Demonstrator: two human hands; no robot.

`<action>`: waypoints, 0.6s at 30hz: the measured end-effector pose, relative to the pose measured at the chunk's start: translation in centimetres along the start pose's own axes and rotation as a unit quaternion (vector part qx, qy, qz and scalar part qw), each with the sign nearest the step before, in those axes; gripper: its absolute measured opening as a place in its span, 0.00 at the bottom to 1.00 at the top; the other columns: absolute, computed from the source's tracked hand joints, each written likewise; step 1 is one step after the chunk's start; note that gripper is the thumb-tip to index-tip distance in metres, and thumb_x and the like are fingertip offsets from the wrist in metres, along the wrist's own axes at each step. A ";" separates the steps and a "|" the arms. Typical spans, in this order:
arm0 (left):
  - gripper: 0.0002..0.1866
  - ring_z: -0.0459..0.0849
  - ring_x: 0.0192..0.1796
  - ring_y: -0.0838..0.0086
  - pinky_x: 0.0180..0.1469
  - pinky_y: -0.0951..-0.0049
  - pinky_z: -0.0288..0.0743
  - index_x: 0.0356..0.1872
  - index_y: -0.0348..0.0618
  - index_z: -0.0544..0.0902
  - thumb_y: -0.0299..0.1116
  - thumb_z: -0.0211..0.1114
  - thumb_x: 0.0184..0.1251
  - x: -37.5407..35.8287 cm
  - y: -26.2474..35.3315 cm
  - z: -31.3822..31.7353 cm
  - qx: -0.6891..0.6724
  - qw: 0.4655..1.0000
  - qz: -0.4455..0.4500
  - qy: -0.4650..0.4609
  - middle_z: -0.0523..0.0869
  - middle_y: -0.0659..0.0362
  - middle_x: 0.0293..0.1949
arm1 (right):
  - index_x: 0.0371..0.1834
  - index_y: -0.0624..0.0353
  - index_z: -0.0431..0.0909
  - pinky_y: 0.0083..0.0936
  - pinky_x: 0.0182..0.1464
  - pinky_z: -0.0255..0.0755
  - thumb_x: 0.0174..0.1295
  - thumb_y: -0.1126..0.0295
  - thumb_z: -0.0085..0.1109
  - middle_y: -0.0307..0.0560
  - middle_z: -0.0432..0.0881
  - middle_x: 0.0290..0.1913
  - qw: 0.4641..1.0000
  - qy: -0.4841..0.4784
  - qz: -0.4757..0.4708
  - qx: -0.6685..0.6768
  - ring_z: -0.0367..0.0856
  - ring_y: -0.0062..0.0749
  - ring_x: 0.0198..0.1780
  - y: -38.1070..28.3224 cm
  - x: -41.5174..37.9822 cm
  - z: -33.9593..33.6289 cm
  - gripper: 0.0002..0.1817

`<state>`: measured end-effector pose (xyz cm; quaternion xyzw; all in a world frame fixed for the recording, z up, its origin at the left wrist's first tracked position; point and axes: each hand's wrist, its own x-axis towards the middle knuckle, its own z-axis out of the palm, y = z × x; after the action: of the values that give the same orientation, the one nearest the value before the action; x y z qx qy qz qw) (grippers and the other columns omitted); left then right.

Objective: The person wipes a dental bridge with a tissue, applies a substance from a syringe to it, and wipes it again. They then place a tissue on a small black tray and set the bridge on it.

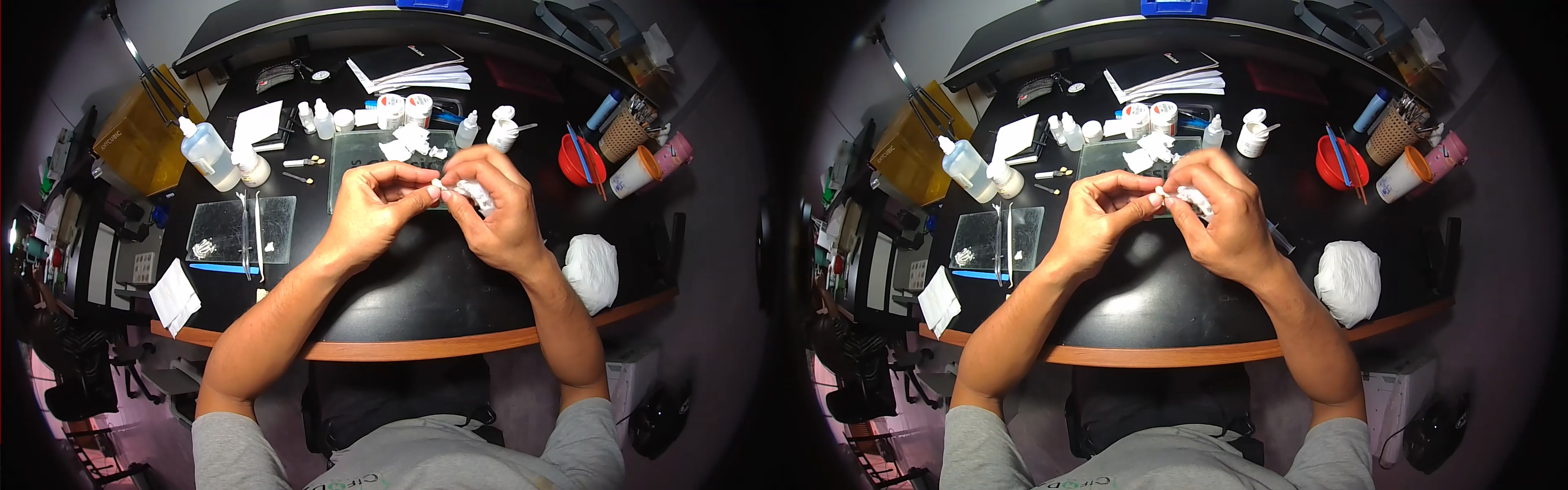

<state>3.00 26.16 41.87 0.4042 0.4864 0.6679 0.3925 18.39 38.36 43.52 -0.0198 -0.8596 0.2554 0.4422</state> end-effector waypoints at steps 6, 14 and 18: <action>0.10 0.90 0.46 0.75 0.53 0.76 0.84 0.47 0.33 0.89 0.23 0.74 0.68 0.0 0.0 0.1 -0.006 1.000 0.010 0.001 0.92 0.54 0.43 | 0.42 0.66 0.85 0.30 0.42 0.79 0.63 0.78 0.68 0.51 0.86 0.39 0.998 -0.027 0.057 0.015 0.89 0.39 0.40 -0.5 -0.1 -0.3 0.06; 0.10 0.90 0.46 0.75 0.54 0.75 0.84 0.47 0.33 0.89 0.22 0.75 0.67 0.0 -0.2 0.1 -0.008 1.000 0.024 0.001 0.92 0.54 0.43 | 0.43 0.66 0.82 0.23 0.32 0.79 0.73 0.72 0.63 0.48 0.87 0.34 0.981 -0.014 0.158 0.115 0.87 0.26 0.29 -0.8 -0.4 0.4 0.06; 0.10 0.90 0.46 0.75 0.54 0.75 0.84 0.47 0.33 0.89 0.22 0.75 0.67 -0.1 0.2 0.2 0.007 1.000 0.021 0.003 0.92 0.54 0.43 | 0.44 0.64 0.80 0.21 0.28 0.77 0.75 0.69 0.62 0.46 0.86 0.31 0.979 -0.033 0.155 0.128 0.85 0.23 0.26 -0.4 -0.6 0.2 0.08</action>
<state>3.23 26.08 42.08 0.4152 0.4836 0.6739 0.3737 18.65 37.81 43.17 -0.0876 -0.8203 0.4288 0.3681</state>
